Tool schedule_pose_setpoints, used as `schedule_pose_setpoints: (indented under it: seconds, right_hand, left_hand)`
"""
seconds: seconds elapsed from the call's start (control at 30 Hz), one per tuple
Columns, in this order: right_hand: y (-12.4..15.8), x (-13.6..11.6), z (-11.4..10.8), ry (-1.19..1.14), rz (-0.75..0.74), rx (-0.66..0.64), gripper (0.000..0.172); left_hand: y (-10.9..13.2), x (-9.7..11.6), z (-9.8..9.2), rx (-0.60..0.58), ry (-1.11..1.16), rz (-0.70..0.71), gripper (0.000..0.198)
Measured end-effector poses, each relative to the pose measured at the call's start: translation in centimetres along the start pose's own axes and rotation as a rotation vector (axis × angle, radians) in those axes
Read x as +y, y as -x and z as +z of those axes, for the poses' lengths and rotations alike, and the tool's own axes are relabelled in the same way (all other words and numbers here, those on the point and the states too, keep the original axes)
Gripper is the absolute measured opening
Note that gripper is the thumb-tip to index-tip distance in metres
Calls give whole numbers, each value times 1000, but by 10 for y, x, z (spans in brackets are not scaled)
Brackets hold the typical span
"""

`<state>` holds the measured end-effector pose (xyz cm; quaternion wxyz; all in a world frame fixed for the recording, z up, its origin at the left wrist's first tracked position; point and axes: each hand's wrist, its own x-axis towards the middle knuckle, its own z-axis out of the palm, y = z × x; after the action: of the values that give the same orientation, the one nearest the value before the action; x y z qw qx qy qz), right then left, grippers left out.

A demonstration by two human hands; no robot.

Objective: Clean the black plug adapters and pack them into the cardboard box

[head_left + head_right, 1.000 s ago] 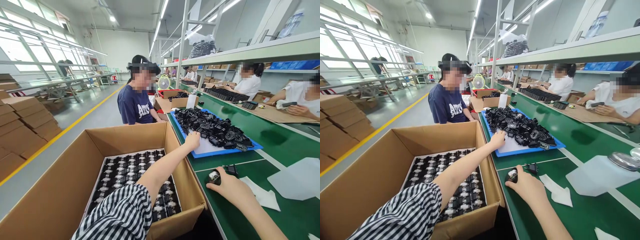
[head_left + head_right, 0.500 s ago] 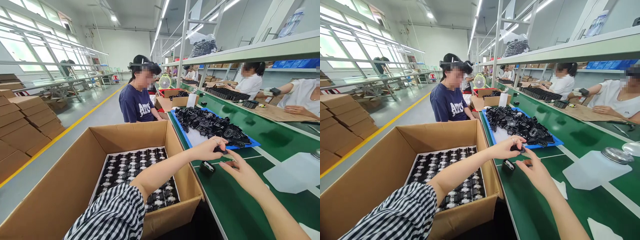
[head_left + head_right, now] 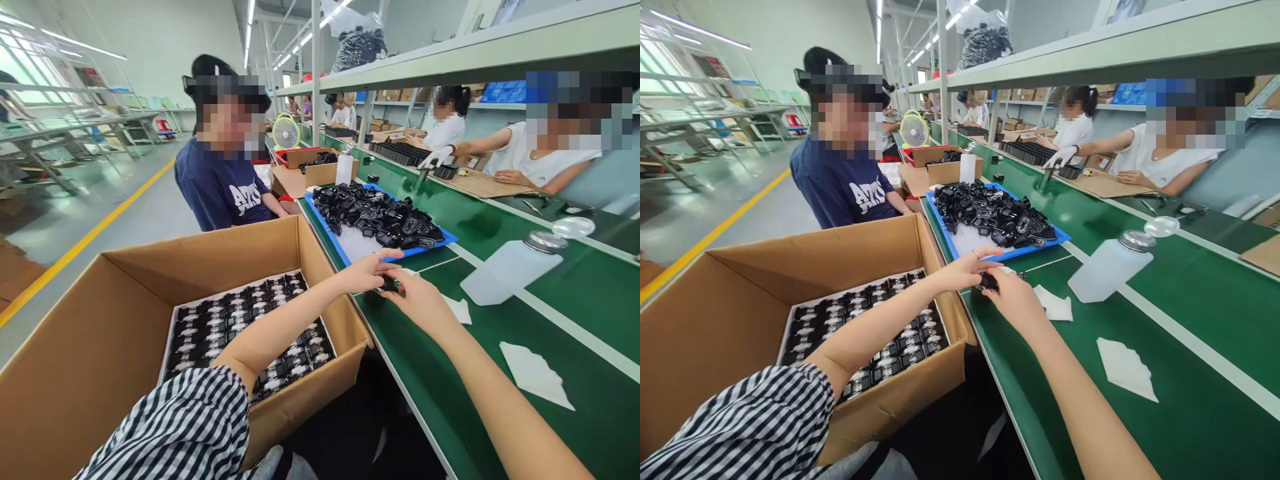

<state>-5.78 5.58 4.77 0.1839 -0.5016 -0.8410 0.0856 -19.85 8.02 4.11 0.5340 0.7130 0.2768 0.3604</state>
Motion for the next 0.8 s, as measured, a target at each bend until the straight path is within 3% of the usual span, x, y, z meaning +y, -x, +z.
schedule_pose_setpoints:
  seconds: [0.13,0.23,0.3,0.4,0.6,0.8]
  right_hand:
    - [-2,1,16,-54,67,7,31]
    - [-3,4,27,-132,97,49,30]
    - [-3,6,31,-151,122,58,28]
    - [-3,6,31,-134,163,24,29]
    - [-3,-1,18,-44,213,-79,30]
    - [1,-2,13,-21,186,-107,26]
  left_hand:
    - [5,-5,-9,70,-313,-169,47]
    - [11,-6,-16,-19,-492,-293,43]
    - [15,-9,-17,-46,-550,-294,43]
    - [18,-17,-15,2,-569,-259,40]
    - [19,-26,-10,41,-581,-205,35]
    - [20,-27,-8,15,-560,-189,45]
